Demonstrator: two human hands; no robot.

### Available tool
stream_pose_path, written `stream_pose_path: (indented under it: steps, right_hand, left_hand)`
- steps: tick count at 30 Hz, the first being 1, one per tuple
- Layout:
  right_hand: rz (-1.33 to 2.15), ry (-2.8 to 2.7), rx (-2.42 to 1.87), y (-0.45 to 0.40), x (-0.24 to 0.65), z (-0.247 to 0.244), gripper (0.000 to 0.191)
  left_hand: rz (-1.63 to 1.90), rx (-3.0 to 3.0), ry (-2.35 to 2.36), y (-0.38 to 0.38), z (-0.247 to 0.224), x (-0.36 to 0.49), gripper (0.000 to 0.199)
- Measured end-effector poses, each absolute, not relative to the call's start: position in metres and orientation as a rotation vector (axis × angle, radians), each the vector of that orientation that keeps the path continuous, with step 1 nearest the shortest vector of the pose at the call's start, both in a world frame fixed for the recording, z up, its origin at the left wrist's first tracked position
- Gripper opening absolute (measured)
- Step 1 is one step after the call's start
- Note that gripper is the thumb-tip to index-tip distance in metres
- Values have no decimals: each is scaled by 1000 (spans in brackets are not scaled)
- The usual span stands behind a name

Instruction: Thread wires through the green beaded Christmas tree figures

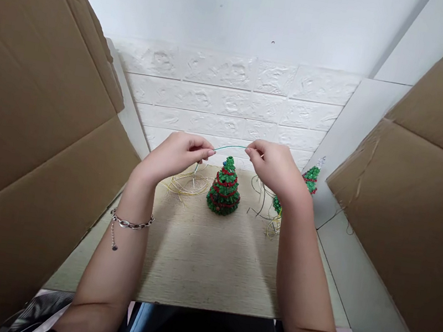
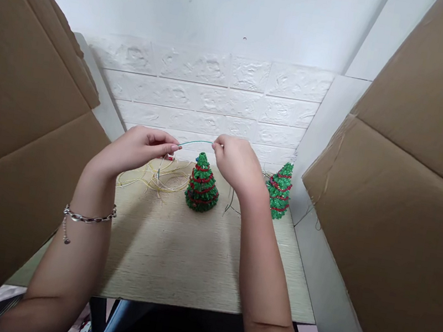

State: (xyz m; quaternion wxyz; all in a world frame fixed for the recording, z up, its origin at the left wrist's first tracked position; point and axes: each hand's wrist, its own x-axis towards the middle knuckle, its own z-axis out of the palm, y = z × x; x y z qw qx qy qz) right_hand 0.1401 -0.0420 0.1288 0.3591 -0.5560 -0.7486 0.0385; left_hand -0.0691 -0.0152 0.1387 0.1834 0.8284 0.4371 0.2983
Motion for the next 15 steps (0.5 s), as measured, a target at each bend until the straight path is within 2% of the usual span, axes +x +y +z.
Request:
stream_pose_path:
  steps: [7, 15]
  right_hand:
    - [409, -2113, -1157, -46, 116, 128, 25]
    - [309, -2047, -1226, -44, 126, 131, 22]
  left_hand:
    - [796, 2416, 1205, -22, 141, -59, 28]
    - [838, 2309, 1186, -23, 143, -68, 30]
